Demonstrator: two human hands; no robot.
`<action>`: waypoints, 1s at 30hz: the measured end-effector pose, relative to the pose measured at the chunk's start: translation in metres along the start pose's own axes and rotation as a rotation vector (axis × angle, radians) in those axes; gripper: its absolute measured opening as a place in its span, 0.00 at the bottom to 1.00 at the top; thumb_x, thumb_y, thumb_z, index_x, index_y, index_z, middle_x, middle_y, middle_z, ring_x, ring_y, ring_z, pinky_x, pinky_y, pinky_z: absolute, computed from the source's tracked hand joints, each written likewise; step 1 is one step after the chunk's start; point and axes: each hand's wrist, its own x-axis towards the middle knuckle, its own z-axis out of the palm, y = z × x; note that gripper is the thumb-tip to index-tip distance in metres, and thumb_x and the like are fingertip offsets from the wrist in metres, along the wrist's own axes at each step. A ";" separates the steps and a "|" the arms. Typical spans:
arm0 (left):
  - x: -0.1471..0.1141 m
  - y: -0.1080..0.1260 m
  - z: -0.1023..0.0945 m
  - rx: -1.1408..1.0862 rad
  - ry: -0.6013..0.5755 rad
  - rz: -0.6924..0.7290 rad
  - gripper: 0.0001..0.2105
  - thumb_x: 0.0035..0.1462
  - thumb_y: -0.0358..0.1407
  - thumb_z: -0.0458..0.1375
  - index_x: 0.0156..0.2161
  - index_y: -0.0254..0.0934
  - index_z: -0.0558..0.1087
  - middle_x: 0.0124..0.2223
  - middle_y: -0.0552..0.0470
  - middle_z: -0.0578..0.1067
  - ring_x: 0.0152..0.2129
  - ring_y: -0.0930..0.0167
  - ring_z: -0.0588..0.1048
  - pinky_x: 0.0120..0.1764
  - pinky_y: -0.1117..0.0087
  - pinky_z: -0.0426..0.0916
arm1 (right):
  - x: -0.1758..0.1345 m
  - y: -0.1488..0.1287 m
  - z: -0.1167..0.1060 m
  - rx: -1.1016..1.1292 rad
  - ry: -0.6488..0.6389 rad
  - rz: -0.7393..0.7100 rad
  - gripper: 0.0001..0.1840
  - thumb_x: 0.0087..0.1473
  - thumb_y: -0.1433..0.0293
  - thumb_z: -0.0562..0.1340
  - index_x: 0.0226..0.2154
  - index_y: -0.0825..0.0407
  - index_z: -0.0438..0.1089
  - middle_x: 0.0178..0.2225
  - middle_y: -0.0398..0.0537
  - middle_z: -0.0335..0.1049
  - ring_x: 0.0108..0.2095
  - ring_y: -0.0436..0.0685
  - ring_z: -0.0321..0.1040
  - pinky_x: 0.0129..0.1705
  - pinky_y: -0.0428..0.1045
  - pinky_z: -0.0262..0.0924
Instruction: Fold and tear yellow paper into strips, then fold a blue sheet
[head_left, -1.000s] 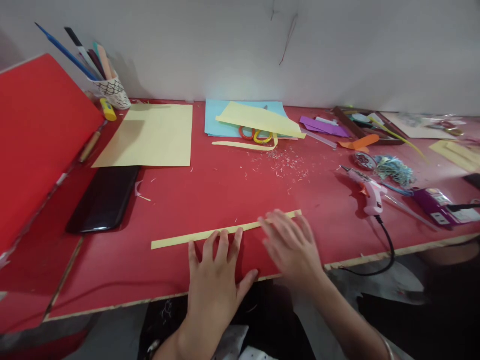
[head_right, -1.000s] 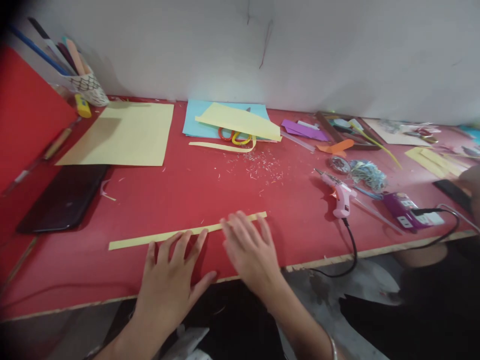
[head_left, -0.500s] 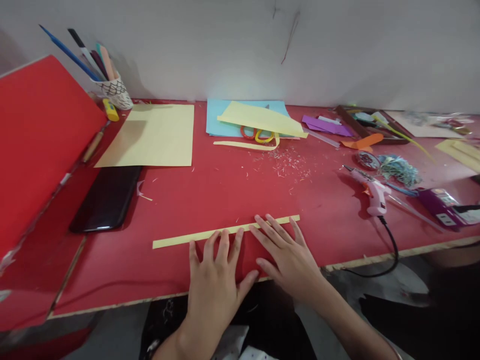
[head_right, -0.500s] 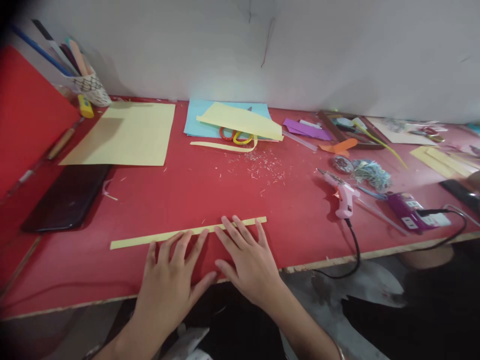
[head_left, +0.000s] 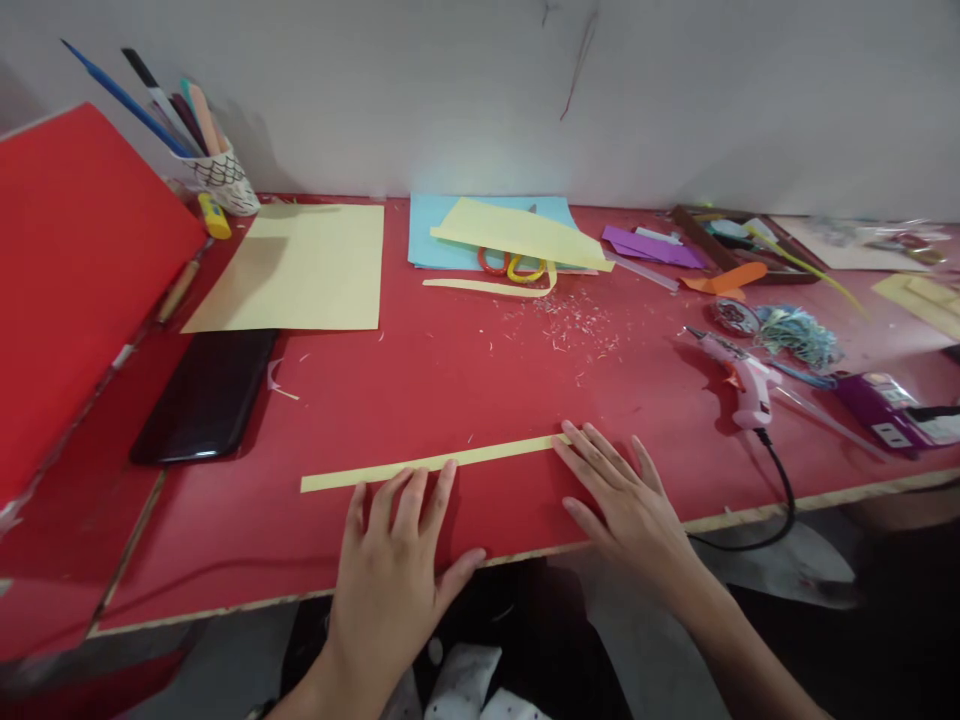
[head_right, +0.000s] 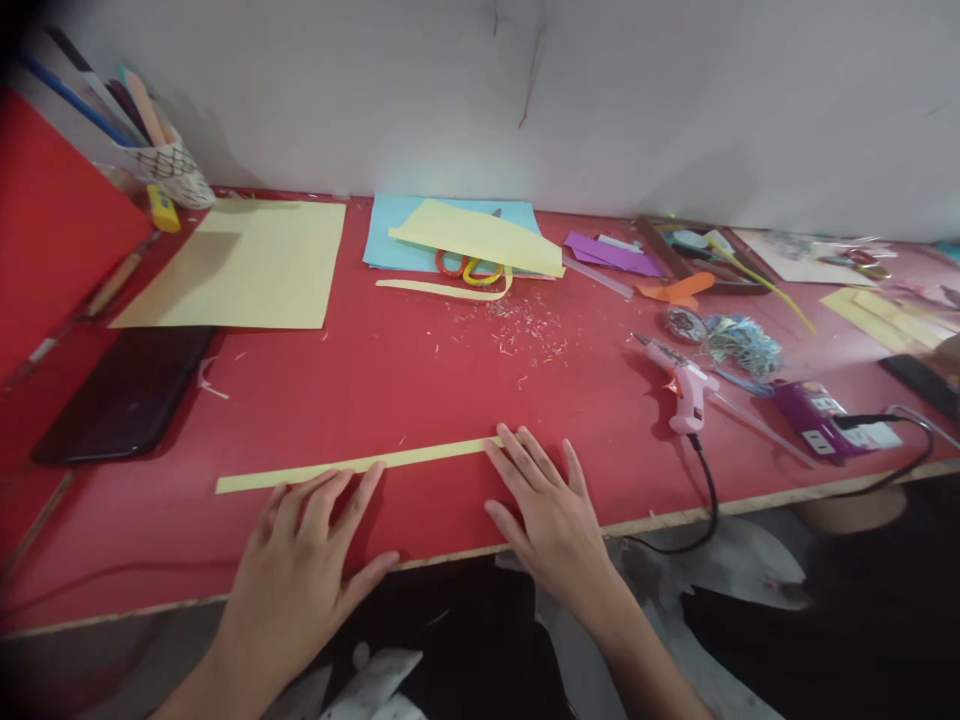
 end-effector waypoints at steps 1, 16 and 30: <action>-0.002 -0.003 0.000 0.004 -0.004 -0.007 0.25 0.52 0.46 0.47 0.53 0.34 0.60 0.42 0.41 0.67 0.42 0.60 0.63 0.46 0.53 0.56 | -0.001 0.001 0.000 0.001 -0.003 0.010 0.25 0.54 0.65 0.45 0.55 0.48 0.47 0.57 0.45 0.48 0.56 0.55 0.45 0.55 0.60 0.36; -0.036 -0.047 -0.010 0.166 -0.050 -0.139 0.30 0.53 0.48 0.41 0.54 0.26 0.57 0.43 0.35 0.68 0.42 0.54 0.64 0.40 0.51 0.59 | -0.002 0.000 0.001 0.022 -0.003 0.046 0.24 0.55 0.65 0.44 0.55 0.46 0.48 0.55 0.46 0.51 0.56 0.56 0.46 0.54 0.61 0.38; 0.006 -0.060 -0.021 0.318 0.086 -0.031 0.20 0.53 0.46 0.44 0.34 0.31 0.70 0.33 0.41 0.72 0.32 0.61 0.67 0.34 0.60 0.58 | 0.066 -0.023 -0.016 0.142 0.025 -0.196 0.11 0.53 0.73 0.51 0.35 0.49 0.67 0.31 0.46 0.66 0.34 0.53 0.62 0.45 0.54 0.50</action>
